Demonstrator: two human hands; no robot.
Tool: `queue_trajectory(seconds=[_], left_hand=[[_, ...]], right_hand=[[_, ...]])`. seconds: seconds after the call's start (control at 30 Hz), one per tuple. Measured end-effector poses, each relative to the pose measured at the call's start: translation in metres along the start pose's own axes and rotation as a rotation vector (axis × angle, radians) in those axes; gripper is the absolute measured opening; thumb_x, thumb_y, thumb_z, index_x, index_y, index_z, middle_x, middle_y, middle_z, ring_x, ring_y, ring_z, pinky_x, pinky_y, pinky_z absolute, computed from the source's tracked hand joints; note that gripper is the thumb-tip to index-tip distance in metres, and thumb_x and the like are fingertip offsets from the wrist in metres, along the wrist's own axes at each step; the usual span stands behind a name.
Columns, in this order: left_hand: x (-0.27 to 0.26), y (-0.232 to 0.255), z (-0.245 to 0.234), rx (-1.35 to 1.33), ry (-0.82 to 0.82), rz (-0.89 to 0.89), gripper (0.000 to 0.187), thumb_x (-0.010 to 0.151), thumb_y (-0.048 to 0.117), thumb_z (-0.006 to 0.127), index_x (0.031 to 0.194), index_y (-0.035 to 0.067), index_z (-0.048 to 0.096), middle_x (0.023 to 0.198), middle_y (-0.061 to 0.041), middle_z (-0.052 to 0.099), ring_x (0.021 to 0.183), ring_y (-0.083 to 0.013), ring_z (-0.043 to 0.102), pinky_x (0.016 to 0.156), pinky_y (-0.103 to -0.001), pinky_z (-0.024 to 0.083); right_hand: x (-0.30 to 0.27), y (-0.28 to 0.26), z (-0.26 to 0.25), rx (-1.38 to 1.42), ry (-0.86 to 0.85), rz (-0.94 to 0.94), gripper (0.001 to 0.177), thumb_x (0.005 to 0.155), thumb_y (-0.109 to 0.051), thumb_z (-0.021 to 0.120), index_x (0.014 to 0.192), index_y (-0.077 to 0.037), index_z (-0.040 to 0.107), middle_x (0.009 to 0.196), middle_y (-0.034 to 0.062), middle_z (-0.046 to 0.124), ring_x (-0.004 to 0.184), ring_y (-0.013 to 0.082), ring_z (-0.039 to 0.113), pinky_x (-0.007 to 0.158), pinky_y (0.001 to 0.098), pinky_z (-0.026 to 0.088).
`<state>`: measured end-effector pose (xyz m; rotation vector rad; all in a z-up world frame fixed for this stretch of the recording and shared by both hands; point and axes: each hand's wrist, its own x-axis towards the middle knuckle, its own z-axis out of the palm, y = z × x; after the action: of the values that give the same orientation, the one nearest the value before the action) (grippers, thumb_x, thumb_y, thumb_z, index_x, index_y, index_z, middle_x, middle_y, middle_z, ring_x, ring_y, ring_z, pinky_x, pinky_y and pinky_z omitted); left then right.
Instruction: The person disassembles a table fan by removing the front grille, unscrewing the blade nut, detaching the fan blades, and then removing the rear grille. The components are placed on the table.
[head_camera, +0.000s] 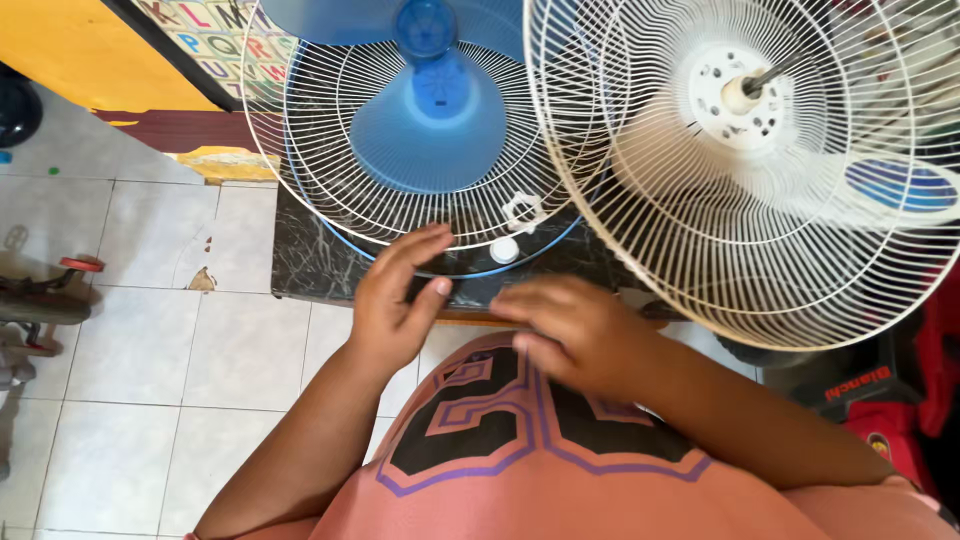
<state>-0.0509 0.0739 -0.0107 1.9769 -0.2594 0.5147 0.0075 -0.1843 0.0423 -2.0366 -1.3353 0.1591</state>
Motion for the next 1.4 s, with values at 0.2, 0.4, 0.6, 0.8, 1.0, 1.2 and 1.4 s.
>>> queue_trajectory(seconds=[0.2,0.4,0.6,0.8,1.0,1.2,1.4], left_hand=[[0.007,-0.012,-0.01,0.248,-0.156,0.205,0.035,0.091,0.018,0.075,0.124,0.008,0.069,0.134,-0.013,0.067,0.136,-0.0387,0.058,0.113,-0.049,0.048],[0.018,-0.022,-0.004,0.401,-0.271,0.324,0.033,0.088,0.022,0.076,0.12,0.012,0.072,0.131,-0.007,0.067,0.133,-0.0323,0.054,0.118,-0.054,0.034],[0.023,-0.031,0.004,0.403,-0.316,0.372,0.039,0.086,0.019,0.077,0.123,0.013,0.071,0.138,-0.007,0.063,0.133,-0.0297,0.055,0.117,-0.05,0.036],[0.026,-0.03,0.008,0.389,-0.331,0.391,0.041,0.083,0.02,0.079,0.123,0.012,0.07,0.141,-0.008,0.061,0.134,-0.0292,0.055,0.116,-0.049,0.036],[0.023,-0.03,0.01,0.413,-0.329,0.388,0.04,0.084,0.021,0.079,0.123,0.012,0.071,0.142,-0.007,0.06,0.134,-0.0281,0.055,0.117,-0.048,0.035],[0.023,-0.03,0.009,0.419,-0.333,0.386,0.041,0.083,0.022,0.079,0.122,0.011,0.071,0.142,-0.007,0.061,0.135,-0.0283,0.054,0.118,-0.048,0.034],[0.023,-0.031,0.008,0.436,-0.333,0.393,0.042,0.083,0.022,0.079,0.122,0.011,0.072,0.142,-0.007,0.061,0.134,-0.0282,0.055,0.117,-0.048,0.034]], right_hand=[[0.014,0.05,0.043,-0.317,0.149,0.212,0.039,0.091,-0.02,0.068,0.128,-0.006,0.066,0.133,0.0139,0.064,0.13,0.0354,0.053,0.111,0.0556,0.037],[0.012,0.074,0.069,-0.489,0.216,0.318,0.048,0.089,-0.021,0.07,0.135,-0.009,0.06,0.142,0.011,0.056,0.139,0.0343,0.045,0.114,0.0682,0.029],[0.021,0.088,0.082,-0.6,0.208,0.453,0.054,0.089,-0.028,0.072,0.137,-0.01,0.058,0.138,0.0112,0.056,0.137,0.0357,0.044,0.108,0.0775,0.023],[0.026,0.092,0.084,-0.566,0.26,0.508,0.045,0.092,-0.033,0.072,0.13,-0.013,0.061,0.14,0.0095,0.056,0.138,0.0363,0.043,0.107,0.0797,0.02],[0.027,0.096,0.085,-0.548,0.207,0.576,0.034,0.092,-0.03,0.072,0.12,-0.014,0.063,0.13,0.0064,0.061,0.136,0.0319,0.048,0.108,0.0799,0.019],[0.026,0.101,0.085,-0.512,0.237,0.566,0.038,0.094,-0.03,0.073,0.127,-0.015,0.063,0.125,0.006,0.063,0.129,0.0285,0.053,0.11,0.0771,0.019],[0.011,0.1,0.091,-0.591,0.301,0.483,0.048,0.089,-0.031,0.077,0.127,-0.008,0.06,0.134,0.0106,0.058,0.131,0.0307,0.051,0.107,0.0716,0.021]])
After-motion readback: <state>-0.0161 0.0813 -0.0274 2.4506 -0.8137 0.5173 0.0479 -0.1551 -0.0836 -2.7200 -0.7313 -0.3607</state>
